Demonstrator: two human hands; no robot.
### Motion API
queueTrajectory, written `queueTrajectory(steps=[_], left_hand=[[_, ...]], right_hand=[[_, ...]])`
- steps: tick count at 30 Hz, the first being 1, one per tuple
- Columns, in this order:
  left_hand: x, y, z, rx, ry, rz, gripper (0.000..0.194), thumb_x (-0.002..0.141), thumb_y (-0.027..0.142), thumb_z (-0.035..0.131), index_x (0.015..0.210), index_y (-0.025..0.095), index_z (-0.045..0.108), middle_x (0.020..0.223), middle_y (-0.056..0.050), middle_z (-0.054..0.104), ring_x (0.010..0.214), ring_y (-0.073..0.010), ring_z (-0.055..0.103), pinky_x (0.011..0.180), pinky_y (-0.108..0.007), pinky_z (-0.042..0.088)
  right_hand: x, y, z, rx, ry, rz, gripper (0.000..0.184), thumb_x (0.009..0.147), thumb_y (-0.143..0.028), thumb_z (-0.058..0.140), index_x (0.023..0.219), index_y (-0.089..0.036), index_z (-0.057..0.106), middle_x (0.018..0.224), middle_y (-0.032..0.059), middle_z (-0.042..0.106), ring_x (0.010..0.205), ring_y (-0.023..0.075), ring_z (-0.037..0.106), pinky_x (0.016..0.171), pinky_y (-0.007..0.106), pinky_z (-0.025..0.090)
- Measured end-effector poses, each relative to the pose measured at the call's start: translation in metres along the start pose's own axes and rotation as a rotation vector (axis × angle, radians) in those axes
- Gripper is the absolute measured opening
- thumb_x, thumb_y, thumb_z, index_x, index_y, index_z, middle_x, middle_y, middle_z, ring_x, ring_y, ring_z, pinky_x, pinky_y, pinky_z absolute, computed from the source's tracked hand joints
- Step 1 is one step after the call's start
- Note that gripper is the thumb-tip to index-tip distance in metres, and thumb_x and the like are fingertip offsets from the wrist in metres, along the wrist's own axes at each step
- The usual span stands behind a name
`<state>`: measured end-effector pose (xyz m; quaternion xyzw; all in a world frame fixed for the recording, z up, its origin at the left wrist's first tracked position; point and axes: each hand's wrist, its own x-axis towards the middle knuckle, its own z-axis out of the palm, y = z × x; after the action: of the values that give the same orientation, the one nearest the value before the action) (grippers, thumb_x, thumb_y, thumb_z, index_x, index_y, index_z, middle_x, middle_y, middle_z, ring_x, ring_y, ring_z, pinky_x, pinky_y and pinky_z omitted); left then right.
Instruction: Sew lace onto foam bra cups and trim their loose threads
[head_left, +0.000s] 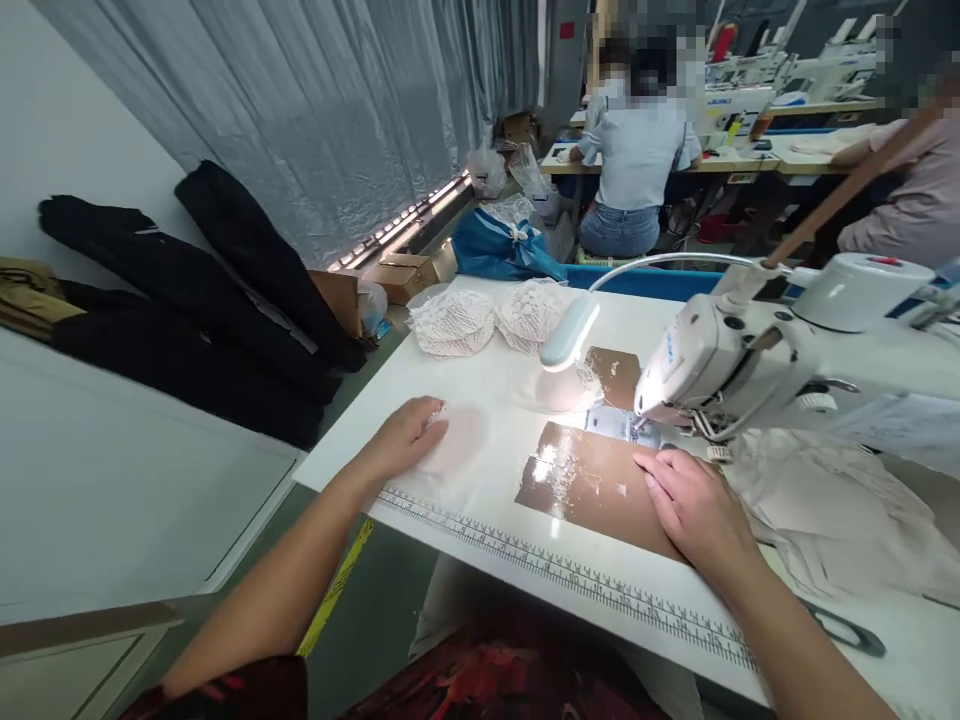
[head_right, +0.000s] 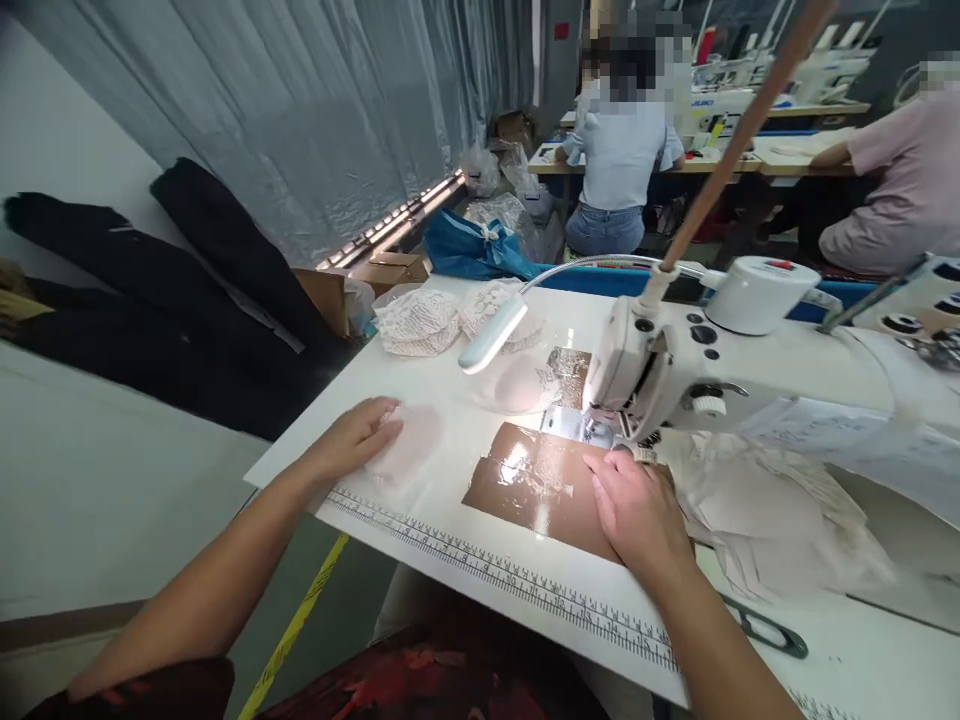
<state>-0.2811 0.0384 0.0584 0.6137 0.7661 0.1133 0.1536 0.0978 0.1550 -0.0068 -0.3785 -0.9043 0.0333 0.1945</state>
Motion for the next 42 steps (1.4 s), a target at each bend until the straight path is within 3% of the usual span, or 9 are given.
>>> queueTrajectory(steps=[3, 5, 8, 12, 15, 18, 21, 26, 42], left_hand=[[-0.01, 0.044, 0.006, -0.481, -0.339, 0.224, 0.03, 0.095, 0.049, 0.04, 0.095, 0.02, 0.046, 0.08, 0.0, 0.058, 0.067, -0.0146, 0.055, 0.058, -0.024, 0.045], [0.0, 0.082, 0.014, -0.582, -0.479, 0.426, 0.026, 0.091, 0.045, 0.05, 0.093, 0.019, 0.048, 0.081, 0.0, 0.059, 0.069, -0.0137, 0.055, 0.061, -0.023, 0.046], [0.034, 0.131, 0.036, -0.459, -0.456, 0.642, 0.021, 0.086, 0.028, 0.055, 0.105, 0.019, 0.054, 0.105, -0.006, 0.064, 0.092, -0.0194, 0.06, 0.078, -0.029, 0.05], [0.08, 0.163, 0.071, -0.303, -0.358, 0.639, 0.046, 0.076, 0.015, 0.056, 0.122, 0.018, 0.053, 0.117, -0.01, 0.065, 0.104, -0.0235, 0.062, 0.087, -0.035, 0.052], [0.099, 0.164, 0.08, -0.279, -0.307, 0.616, 0.04, 0.077, 0.014, 0.057, 0.117, 0.014, 0.056, 0.098, -0.007, 0.069, 0.087, -0.02, 0.066, 0.076, -0.03, 0.054], [0.1, 0.158, 0.073, -0.18, -0.095, 0.578, 0.027, 0.084, 0.013, 0.049, 0.109, 0.012, 0.059, 0.081, -0.004, 0.066, 0.073, -0.0178, 0.063, 0.067, -0.029, 0.052], [0.086, 0.156, 0.066, -0.072, 0.086, 0.722, 0.023, 0.092, 0.018, 0.044, 0.107, 0.013, 0.061, 0.085, -0.007, 0.066, 0.079, -0.0187, 0.062, 0.071, -0.031, 0.053], [0.066, 0.161, 0.076, 0.073, -0.046, 0.95, 0.026, 0.095, 0.023, 0.046, 0.11, 0.012, 0.064, 0.114, -0.014, 0.066, 0.098, -0.0229, 0.063, 0.084, -0.037, 0.055], [0.093, 0.152, 0.084, 0.142, -0.158, 0.993, 0.054, 0.091, 0.04, 0.053, 0.132, 0.005, 0.054, 0.139, -0.021, 0.052, 0.123, -0.0335, 0.053, 0.103, -0.047, 0.046]], right_hand=[[0.003, -0.002, -0.006, 0.074, 0.007, 0.032, 0.032, 0.094, -0.021, 0.042, 0.111, -0.017, 0.069, 0.099, 0.0092, 0.07, 0.091, 0.0235, 0.065, 0.078, 0.037, 0.049], [0.004, -0.003, -0.011, 0.156, 0.043, 0.074, 0.031, 0.094, -0.023, 0.043, 0.111, -0.018, 0.068, 0.102, 0.0081, 0.071, 0.094, 0.0225, 0.065, 0.08, 0.035, 0.05], [0.002, -0.004, -0.019, 0.302, 0.119, 0.137, 0.027, 0.094, -0.028, 0.044, 0.099, -0.02, 0.07, 0.094, 0.0057, 0.072, 0.088, 0.0199, 0.066, 0.076, 0.032, 0.05], [0.0, -0.006, -0.022, 0.399, 0.04, 0.011, 0.027, 0.094, -0.03, 0.047, 0.087, -0.019, 0.071, 0.078, 0.0043, 0.068, 0.074, 0.0169, 0.061, 0.069, 0.028, 0.046], [0.001, -0.008, -0.019, 0.296, -0.075, -0.062, 0.026, 0.094, -0.028, 0.048, 0.092, -0.019, 0.072, 0.078, 0.0045, 0.066, 0.076, 0.0173, 0.059, 0.071, 0.029, 0.042], [0.003, -0.009, -0.018, 0.209, -0.114, -0.034, 0.027, 0.095, -0.026, 0.046, 0.089, -0.018, 0.072, 0.073, 0.0034, 0.063, 0.073, 0.0165, 0.055, 0.067, 0.028, 0.038], [0.004, -0.01, -0.017, 0.193, -0.129, -0.02, 0.027, 0.095, -0.025, 0.046, 0.088, -0.018, 0.071, 0.073, 0.0029, 0.061, 0.072, 0.0161, 0.054, 0.066, 0.028, 0.037], [0.005, -0.01, -0.016, 0.139, -0.089, 0.035, 0.026, 0.092, -0.028, 0.053, 0.108, -0.017, 0.069, 0.095, 0.0076, 0.067, 0.084, 0.0207, 0.058, 0.073, 0.031, 0.042], [0.016, -0.016, -0.017, 0.002, -0.247, 0.19, 0.04, 0.093, -0.034, 0.052, 0.127, -0.015, 0.061, 0.105, 0.0095, 0.067, 0.093, 0.0262, 0.061, 0.07, 0.035, 0.043]])
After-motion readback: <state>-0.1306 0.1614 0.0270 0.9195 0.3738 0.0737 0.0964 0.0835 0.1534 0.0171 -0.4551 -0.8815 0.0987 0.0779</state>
